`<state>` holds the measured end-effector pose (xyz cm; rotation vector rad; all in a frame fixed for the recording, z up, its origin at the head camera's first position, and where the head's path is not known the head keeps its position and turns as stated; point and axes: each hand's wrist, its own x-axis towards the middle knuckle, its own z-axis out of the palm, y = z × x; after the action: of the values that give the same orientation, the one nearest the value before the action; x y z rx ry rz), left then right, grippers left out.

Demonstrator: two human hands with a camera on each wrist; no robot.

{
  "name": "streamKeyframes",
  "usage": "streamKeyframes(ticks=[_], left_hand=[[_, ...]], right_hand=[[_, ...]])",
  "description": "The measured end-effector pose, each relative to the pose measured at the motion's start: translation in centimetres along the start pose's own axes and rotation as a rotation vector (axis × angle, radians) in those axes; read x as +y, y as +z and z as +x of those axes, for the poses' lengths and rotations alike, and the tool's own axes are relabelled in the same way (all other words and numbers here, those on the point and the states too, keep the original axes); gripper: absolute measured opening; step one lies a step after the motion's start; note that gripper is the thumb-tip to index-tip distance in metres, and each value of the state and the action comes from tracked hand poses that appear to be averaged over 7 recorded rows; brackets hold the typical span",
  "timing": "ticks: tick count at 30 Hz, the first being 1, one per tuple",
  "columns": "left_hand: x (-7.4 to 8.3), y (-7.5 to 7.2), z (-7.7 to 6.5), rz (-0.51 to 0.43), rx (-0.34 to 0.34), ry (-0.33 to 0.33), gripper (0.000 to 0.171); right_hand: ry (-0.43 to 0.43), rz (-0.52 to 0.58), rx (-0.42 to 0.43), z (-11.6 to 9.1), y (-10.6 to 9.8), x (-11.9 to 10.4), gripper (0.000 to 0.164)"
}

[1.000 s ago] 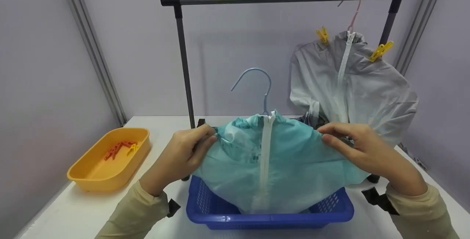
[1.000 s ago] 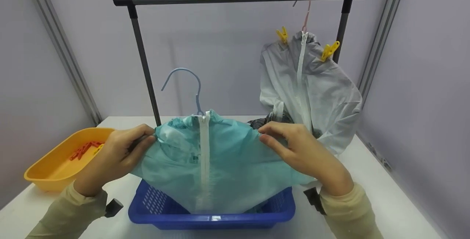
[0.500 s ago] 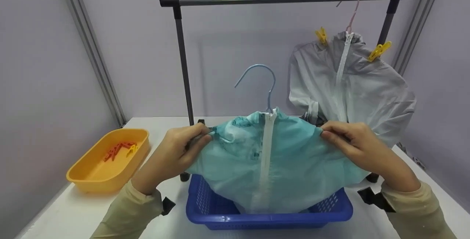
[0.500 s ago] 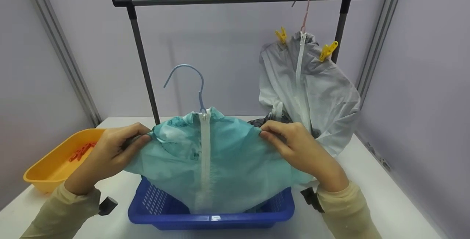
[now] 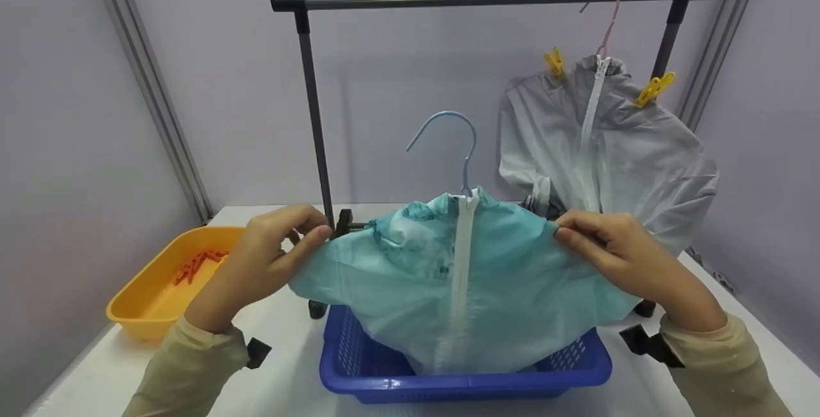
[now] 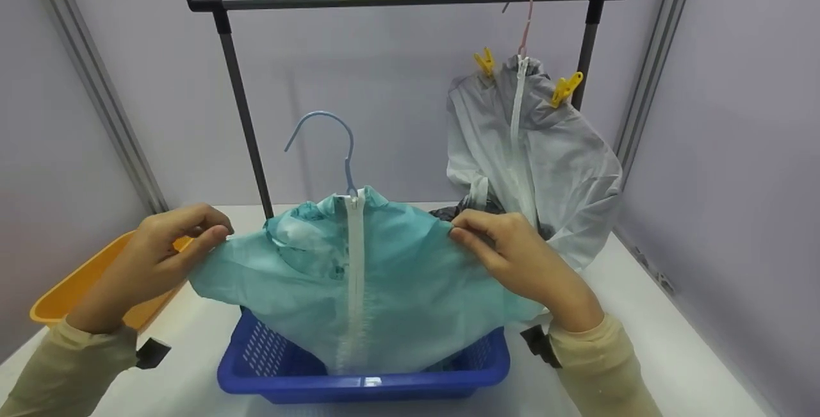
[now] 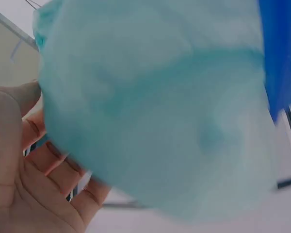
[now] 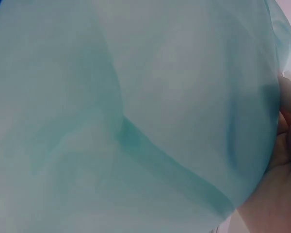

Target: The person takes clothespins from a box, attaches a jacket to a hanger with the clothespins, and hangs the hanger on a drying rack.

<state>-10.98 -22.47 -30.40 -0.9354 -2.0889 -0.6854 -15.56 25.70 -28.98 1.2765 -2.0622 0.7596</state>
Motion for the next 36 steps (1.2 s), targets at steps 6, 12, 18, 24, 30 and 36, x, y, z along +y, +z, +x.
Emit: streamKeyframes(ticks=[6, 12, 18, 24, 30, 36], left_hand=[[-3.8, -3.4, -1.8, 0.144, -0.124, -0.274, 0.005], [-8.8, -6.9, -4.2, 0.204, -0.304, -0.525, 0.015], [-12.4, -8.5, -6.1, 0.258, -0.471, -0.663, 0.028], [-14.5, -9.1, -7.8, 0.303, -0.63, -0.741, 0.037], [-15.4, -9.1, -9.2, 0.293, -0.755, -0.821, 0.052], [-16.2, -7.9, -10.3, 0.266, -0.834, -0.906, 0.044]], right_hand=[[0.025, 0.003, -0.008, 0.1, -0.1, 0.0, 0.03], [0.055, 0.013, -0.02, -0.1, -0.2, 0.0, 0.031], [0.052, -0.004, -0.017, -0.4, -0.4, 0.1, 0.032], [0.046, -0.006, -0.02, -0.5, -0.2, 0.2, 0.031], [0.052, 0.009, -0.035, -0.4, 0.2, 0.3, 0.03], [0.063, 0.03, -0.052, -0.3, 0.4, 0.4, 0.029]])
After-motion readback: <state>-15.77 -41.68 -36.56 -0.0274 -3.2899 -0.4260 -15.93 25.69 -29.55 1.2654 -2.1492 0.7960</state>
